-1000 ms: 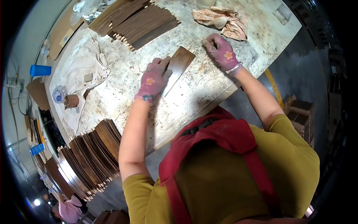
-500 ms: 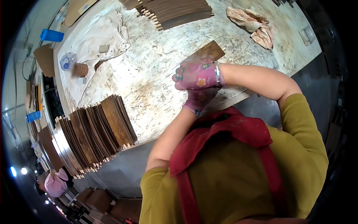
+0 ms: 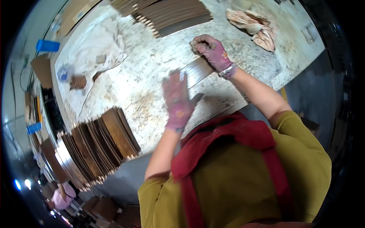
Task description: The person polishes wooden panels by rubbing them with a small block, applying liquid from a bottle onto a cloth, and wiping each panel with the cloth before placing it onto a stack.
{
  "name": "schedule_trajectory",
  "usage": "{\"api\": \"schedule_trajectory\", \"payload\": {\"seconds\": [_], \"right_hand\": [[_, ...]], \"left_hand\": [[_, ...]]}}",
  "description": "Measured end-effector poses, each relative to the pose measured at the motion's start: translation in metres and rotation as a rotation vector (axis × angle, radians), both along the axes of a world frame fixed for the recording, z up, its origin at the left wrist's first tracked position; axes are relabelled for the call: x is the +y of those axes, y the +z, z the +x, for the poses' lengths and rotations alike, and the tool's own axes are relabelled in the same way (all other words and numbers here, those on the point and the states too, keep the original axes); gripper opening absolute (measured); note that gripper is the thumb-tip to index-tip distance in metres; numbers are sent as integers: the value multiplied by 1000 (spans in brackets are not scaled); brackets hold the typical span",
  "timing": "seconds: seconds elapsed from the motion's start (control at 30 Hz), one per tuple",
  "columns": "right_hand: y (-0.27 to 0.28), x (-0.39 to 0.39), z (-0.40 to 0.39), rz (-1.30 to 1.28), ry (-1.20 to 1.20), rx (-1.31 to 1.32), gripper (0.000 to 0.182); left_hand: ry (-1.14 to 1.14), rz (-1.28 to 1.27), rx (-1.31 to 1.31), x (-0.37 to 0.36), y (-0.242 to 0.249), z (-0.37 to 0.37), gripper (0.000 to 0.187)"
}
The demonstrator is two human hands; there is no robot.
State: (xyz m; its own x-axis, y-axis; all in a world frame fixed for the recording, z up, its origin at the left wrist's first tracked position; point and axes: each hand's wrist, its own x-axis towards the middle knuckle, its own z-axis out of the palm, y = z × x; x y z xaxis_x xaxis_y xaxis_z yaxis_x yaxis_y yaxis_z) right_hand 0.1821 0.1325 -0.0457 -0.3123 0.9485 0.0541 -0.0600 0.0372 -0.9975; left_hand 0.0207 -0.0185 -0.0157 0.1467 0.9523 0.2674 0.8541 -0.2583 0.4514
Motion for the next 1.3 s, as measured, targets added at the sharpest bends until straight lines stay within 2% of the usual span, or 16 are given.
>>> {"api": "schedule_trajectory", "payload": {"seconds": [0.13,0.27,0.3,0.37,0.43,0.6,0.7,0.73,0.77,0.87,0.97,1.07,1.1,1.17,1.2,1.3], "right_hand": [[35,-8,23,-63,-236,-417,36],[-118,-2,-22,498,-75,-409,39],[4,-27,3,10,-12,-388,39],[22,-21,18,21,-245,-284,36],[18,-15,41,-5,-379,-64,34],[35,-53,107,-52,-553,94,36],[51,-100,125,-262,-590,208,35],[32,-106,126,-304,-606,255,34],[22,-114,127,-346,-618,300,33],[-3,-127,135,-430,-608,359,29],[-31,-128,127,-429,-610,494,21],[-4,-136,132,-323,-478,254,31],[-43,-122,120,-276,-510,441,16],[-13,-130,124,-48,-377,69,6],[3,-129,119,-375,-418,380,7],[5,-116,116,-474,-394,576,13]], "left_hand": [[126,-92,52,-23,-5,-36,77],[-52,-34,208,8,2,-28,60],[-142,-46,123,14,-12,-27,53],[-236,121,76,30,4,-10,43],[-254,-68,144,26,2,-24,69],[-256,66,146,13,40,1,56],[-251,-116,123,-7,73,4,53],[-109,-746,-341,28,-5,-36,55],[-384,-320,247,2,56,-12,58],[-458,-468,159,-3,44,-8,60],[-575,155,322,-29,37,-8,48],[-394,-63,-27,-29,25,17,40],[-316,-134,-92,-34,23,19,41],[-219,-237,-25,-42,27,11,54],[-227,-198,-80,-42,32,10,55],[-75,-138,20,-44,29,-11,59]]}}
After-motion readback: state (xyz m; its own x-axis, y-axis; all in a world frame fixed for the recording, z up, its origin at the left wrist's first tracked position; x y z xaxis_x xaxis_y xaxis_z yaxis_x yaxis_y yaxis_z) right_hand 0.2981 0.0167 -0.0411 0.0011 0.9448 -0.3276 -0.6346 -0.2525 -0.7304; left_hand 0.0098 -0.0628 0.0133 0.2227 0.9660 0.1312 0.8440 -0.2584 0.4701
